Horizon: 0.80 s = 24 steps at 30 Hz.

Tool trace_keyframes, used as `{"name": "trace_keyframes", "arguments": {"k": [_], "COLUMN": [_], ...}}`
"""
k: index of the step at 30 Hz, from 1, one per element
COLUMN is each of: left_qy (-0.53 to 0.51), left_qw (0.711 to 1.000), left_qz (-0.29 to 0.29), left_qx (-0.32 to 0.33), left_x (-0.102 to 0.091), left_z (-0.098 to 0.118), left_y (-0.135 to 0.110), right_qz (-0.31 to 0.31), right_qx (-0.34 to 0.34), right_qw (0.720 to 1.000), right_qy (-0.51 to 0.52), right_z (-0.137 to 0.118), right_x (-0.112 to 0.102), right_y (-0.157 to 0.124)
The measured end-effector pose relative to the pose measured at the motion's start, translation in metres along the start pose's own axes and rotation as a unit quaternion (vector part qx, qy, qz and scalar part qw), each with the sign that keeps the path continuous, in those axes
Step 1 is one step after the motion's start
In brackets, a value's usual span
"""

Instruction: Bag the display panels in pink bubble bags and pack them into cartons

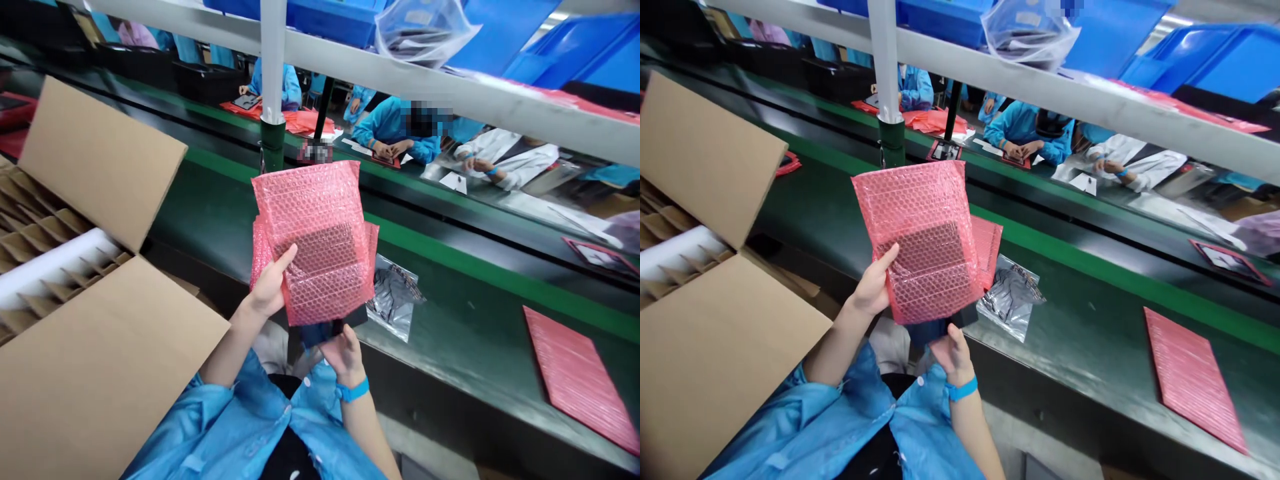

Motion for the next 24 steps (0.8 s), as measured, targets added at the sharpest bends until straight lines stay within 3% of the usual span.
{"name": "trace_keyframes", "arguments": {"k": [3,6,8,10,12,14,16,21,24], "left_qy": [0.023,0.07,0.152,0.3,0.452,0.548,0.585,0.599,0.635], "left_qw": [0.999,0.99,0.972,0.934,0.87,0.808,0.776,0.762,0.735], "left_qz": [0.002,0.051,0.087,0.089,0.087,0.108,0.132,0.155,0.158], "left_qx": [0.032,0.112,0.159,0.173,0.179,0.19,0.197,0.191,0.179], "left_x": [-0.006,-0.035,-0.059,-0.074,-0.082,-0.086,-0.088,-0.097,-0.102], "left_z": [0.018,0.042,0.052,0.053,0.045,0.036,0.029,0.036,0.045], "left_y": [0.005,0.025,0.046,0.071,0.091,0.103,0.108,0.109,0.109], "right_qz": [0.109,0.204,0.233,0.271,0.318,0.34,0.303,0.123,0.104], "right_qx": [0.101,0.151,0.178,0.199,0.212,0.211,0.209,0.176,0.123], "right_qw": [0.985,0.967,0.956,0.94,0.922,0.914,0.924,0.949,0.95], "right_qy": [0.083,0.019,-0.029,-0.053,-0.059,-0.069,-0.102,-0.232,-0.267], "right_z": [0.001,-0.013,-0.026,-0.04,-0.054,-0.068,-0.08,-0.103,-0.12], "right_x": [-0.028,-0.085,-0.126,-0.161,-0.181,-0.183,-0.17,-0.14,-0.144], "right_y": [-0.017,-0.053,-0.083,-0.112,-0.133,-0.14,-0.132,-0.096,-0.09]}}
Point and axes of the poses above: each hand's wrist, its own y-axis towards the middle knuckle, its own x-axis out of the palm, z = x × y, the point moved 6 cm from there along y, towards the middle knuckle, and after that the axes turned 4 degrees about -y, right-handed, at the moved point
